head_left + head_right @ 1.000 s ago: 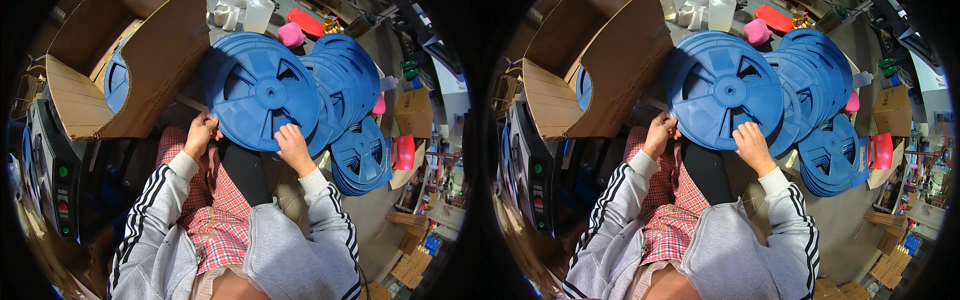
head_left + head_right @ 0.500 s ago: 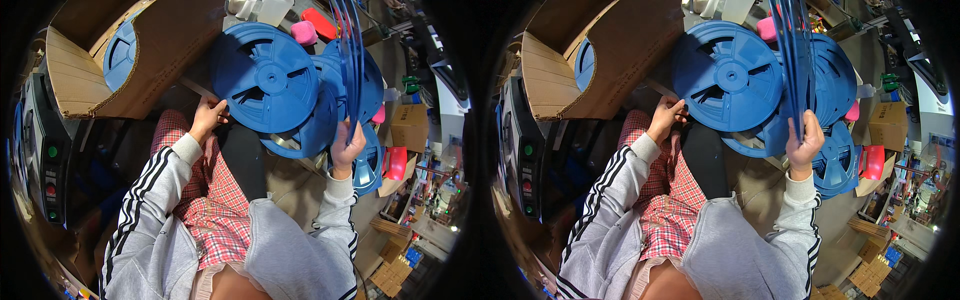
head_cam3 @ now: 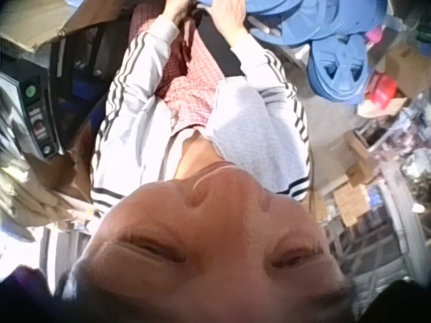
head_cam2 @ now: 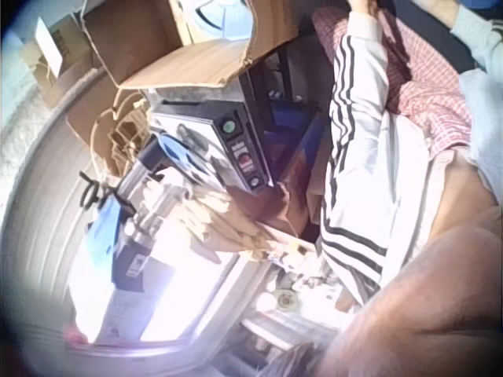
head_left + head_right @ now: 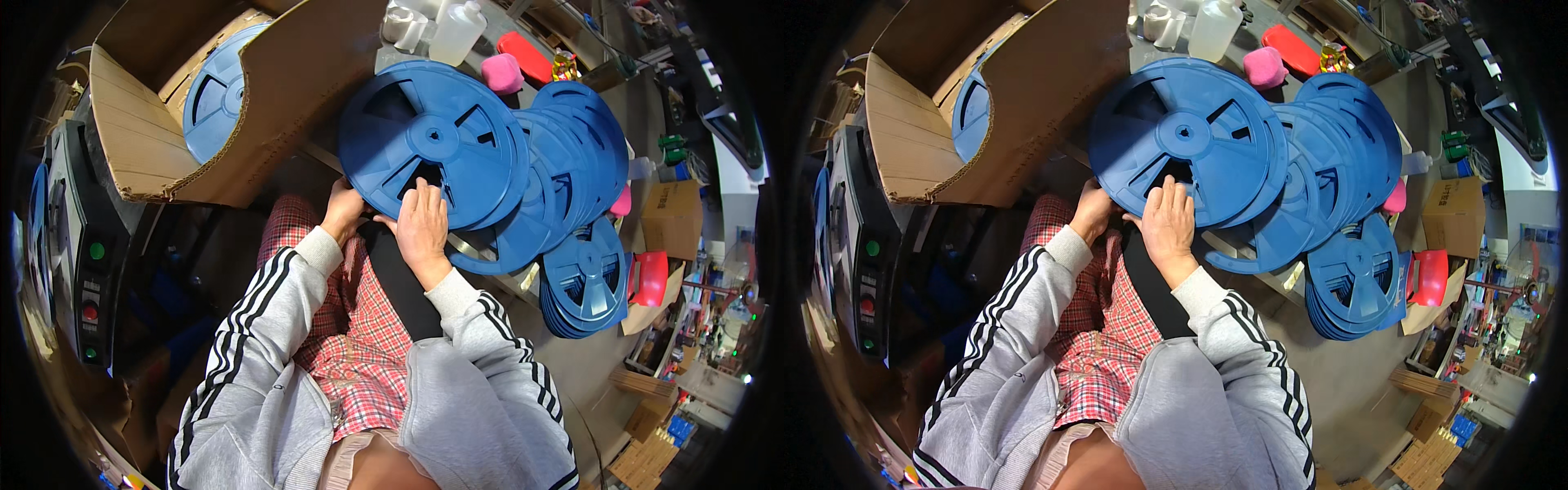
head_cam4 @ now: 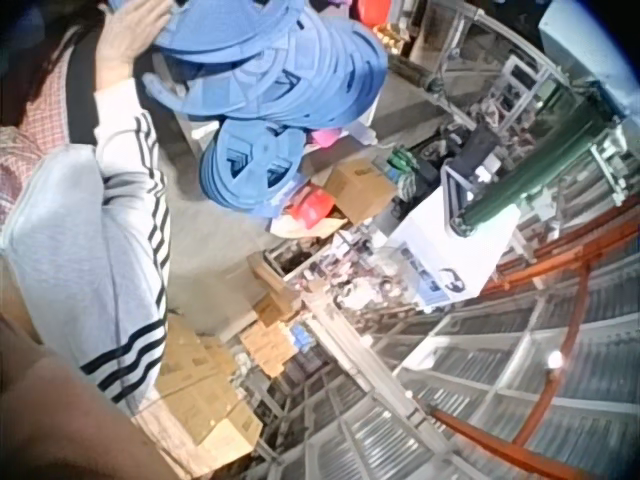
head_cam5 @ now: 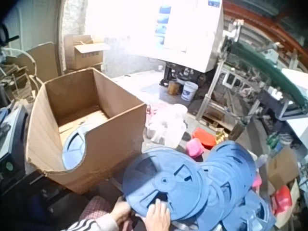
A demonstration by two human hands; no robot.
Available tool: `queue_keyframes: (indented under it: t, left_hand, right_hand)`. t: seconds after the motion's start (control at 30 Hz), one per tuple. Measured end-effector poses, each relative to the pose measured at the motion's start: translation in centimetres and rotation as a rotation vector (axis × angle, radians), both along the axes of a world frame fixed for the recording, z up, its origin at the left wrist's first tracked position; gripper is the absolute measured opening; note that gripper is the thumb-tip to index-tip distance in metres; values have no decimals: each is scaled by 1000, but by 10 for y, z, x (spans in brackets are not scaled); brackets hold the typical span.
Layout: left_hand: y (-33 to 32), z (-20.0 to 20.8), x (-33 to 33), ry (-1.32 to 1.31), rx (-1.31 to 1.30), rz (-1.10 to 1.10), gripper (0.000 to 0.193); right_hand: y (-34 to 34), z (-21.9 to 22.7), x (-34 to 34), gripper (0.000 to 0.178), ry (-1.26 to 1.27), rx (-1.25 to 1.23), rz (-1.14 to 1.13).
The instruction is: The person wipes the surfaces of blue plastic reel-like parts with a pink cloth, then stacks them. The person later picks up a stack of the parts and runs a finger along the edges, appearing to check for burrs or residue.
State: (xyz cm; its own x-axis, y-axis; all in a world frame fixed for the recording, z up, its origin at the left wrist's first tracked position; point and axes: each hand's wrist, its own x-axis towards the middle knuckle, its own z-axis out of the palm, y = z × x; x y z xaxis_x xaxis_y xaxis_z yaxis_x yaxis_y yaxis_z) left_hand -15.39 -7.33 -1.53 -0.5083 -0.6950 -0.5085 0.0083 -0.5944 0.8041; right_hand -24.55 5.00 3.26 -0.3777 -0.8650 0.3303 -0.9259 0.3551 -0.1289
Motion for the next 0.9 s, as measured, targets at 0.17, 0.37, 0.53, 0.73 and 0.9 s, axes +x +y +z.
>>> queue_keyframes:
  t: [0.17, 0.37, 0.53, 0.73, 0.9]
  left_hand:
    - [-2, -12, -1, 77, -20, -113, 14]
    - [7, -14, 3, 24, -79, 10, 15]
    - [3, -16, 4, 154, 169, 97, 41]
    - [0, -23, 8, 344, 282, 74, 52]
    - [-3, -27, 14, 542, 329, -18, 59]
  right_hand:
    - [-2, -32, -12, 66, 3, 77, -77]
    - [-9, -22, -14, 64, -16, 193, -100]
    - [-16, -18, -27, 59, -43, 337, -119]
    - [-18, -23, -41, 44, 21, 286, -35]
    - [-17, -23, -50, 46, -74, 323, 42]
